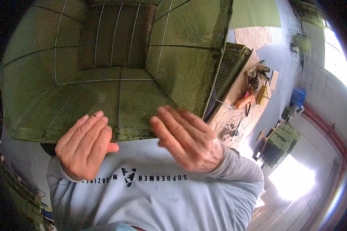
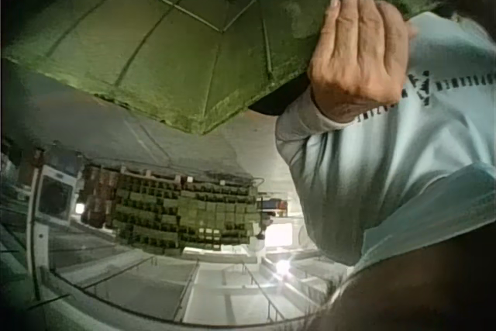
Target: Sewing and securing green mesh fabric onto a rectangular wire frame to assemble a basket.
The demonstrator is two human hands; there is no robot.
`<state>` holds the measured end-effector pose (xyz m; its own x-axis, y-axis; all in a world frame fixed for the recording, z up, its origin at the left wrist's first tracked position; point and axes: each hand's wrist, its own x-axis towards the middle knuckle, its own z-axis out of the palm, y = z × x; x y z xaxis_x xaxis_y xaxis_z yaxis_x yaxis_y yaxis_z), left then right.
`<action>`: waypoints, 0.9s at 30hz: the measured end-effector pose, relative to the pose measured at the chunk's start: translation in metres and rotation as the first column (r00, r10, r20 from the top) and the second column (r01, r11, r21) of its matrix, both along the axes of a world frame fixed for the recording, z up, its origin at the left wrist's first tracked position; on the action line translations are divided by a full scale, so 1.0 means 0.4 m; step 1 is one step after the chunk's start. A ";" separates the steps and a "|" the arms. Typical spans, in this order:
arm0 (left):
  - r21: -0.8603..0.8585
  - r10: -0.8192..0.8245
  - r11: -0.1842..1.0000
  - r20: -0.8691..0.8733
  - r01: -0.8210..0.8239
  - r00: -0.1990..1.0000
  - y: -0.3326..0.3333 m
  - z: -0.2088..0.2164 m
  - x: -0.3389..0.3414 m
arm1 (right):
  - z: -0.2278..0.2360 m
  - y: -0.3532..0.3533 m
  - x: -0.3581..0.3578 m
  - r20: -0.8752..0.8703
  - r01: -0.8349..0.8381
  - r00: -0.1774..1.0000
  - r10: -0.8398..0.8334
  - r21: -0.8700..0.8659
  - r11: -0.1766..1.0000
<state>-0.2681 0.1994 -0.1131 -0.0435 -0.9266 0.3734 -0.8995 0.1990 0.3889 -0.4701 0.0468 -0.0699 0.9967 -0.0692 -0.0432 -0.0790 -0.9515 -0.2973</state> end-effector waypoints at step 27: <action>-0.132 0.042 0.990 0.002 -0.041 0.999 0.015 0.056 0.054 | -0.023 0.071 0.120 0.226 0.105 0.969 -0.103 0.004 0.994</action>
<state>-0.2466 0.2054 -0.0907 -0.0082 -0.8703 0.4925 -0.9097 0.2110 0.3577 -0.4219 0.0751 -0.0791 0.9679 -0.1725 0.1831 -0.1095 -0.9441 -0.3109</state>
